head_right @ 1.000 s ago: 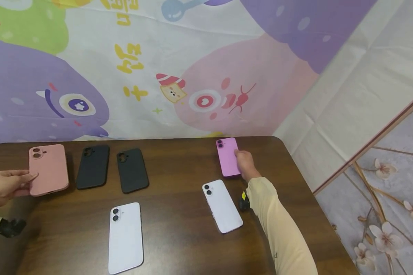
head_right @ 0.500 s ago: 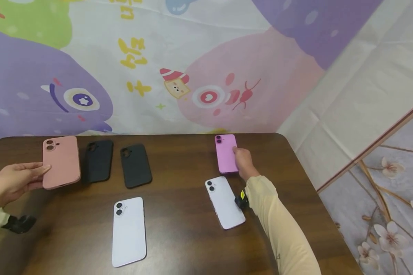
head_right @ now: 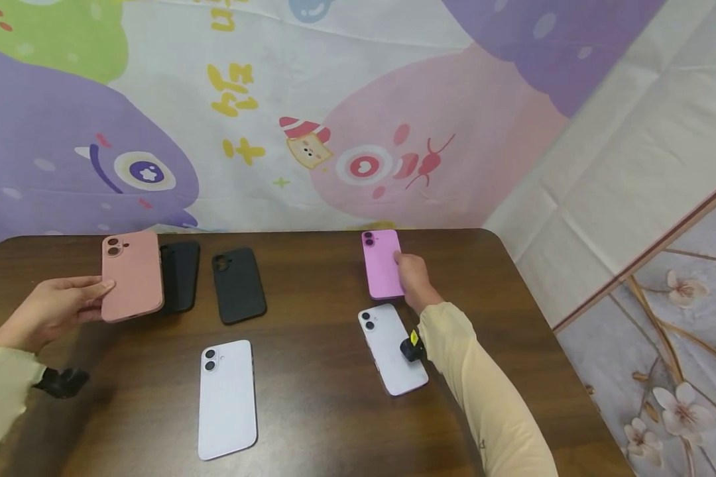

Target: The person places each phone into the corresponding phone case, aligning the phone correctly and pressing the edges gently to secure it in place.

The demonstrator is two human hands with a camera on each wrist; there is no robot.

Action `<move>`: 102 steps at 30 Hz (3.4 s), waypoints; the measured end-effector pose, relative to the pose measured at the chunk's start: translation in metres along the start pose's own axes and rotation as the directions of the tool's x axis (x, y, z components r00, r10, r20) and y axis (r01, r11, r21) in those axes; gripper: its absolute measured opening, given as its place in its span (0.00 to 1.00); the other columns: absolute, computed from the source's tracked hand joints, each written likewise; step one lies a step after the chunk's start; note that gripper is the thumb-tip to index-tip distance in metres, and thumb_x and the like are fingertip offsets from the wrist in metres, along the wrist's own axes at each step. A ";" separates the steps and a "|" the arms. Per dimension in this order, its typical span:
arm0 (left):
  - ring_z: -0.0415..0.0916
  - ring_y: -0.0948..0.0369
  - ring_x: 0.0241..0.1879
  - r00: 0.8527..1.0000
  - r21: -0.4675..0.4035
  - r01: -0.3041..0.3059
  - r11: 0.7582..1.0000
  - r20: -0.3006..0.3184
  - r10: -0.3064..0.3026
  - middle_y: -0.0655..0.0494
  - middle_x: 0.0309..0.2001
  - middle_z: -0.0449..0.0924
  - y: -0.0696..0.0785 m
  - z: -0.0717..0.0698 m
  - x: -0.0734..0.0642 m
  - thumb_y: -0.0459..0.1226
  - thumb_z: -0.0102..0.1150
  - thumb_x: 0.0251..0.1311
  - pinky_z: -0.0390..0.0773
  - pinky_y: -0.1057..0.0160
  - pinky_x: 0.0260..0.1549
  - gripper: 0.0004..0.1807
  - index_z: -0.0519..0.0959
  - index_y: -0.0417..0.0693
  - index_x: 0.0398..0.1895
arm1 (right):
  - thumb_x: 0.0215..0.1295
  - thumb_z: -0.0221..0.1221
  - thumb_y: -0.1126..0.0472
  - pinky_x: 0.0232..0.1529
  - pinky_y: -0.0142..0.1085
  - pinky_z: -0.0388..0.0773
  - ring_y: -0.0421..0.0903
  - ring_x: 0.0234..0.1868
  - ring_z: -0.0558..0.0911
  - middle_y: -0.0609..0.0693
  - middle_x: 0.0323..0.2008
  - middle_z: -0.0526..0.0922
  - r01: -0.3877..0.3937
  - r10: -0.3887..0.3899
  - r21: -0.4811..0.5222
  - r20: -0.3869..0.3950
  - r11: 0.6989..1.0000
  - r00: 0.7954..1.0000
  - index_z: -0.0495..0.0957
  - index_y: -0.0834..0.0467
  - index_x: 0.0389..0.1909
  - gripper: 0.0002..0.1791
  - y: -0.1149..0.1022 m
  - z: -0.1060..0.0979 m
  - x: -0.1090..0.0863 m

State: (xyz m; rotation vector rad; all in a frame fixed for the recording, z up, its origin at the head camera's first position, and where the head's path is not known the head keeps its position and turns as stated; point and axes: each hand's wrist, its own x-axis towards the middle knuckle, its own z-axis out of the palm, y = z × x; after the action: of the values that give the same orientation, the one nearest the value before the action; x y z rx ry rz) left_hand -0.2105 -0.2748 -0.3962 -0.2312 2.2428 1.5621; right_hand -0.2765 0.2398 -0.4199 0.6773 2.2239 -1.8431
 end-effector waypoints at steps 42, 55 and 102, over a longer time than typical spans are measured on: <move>0.76 0.75 0.28 1.000 -0.119 0.005 0.993 0.031 -0.002 0.71 0.28 0.74 0.032 0.065 0.022 0.41 0.44 0.69 0.82 0.71 0.33 0.35 0.49 0.23 0.67 | 0.69 0.47 0.58 0.26 0.28 0.74 0.39 0.25 0.73 0.51 0.30 0.73 0.057 -0.057 0.004 0.028 0.998 0.998 0.72 0.71 0.50 0.20 0.002 0.054 -0.020; 0.77 0.73 0.28 0.999 -0.158 0.009 0.987 0.046 -0.001 0.69 0.28 0.74 0.036 0.079 0.026 0.39 0.44 0.69 0.82 0.70 0.32 0.33 0.50 0.22 0.67 | 0.69 0.46 0.57 0.28 0.27 0.73 0.40 0.29 0.73 0.54 0.36 0.74 0.070 -0.069 -0.027 0.057 0.997 0.996 0.71 0.71 0.53 0.22 0.001 0.065 -0.023; 0.79 0.68 0.29 1.000 -0.101 0.013 0.995 0.015 -0.011 0.54 0.36 0.78 0.050 0.134 0.034 0.38 0.46 0.69 0.83 0.66 0.36 0.25 0.63 0.28 0.63 | 0.70 0.45 0.56 0.27 0.28 0.74 0.41 0.28 0.74 0.54 0.35 0.75 0.056 -0.055 -0.010 0.084 0.998 0.995 0.72 0.70 0.53 0.22 0.002 0.079 -0.034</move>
State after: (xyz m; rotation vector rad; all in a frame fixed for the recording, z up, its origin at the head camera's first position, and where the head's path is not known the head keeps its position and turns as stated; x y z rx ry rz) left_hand -0.2286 -0.1291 -0.4066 -0.2602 2.1501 1.6671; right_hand -0.2580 0.1558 -0.4247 0.5313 2.2201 -1.8464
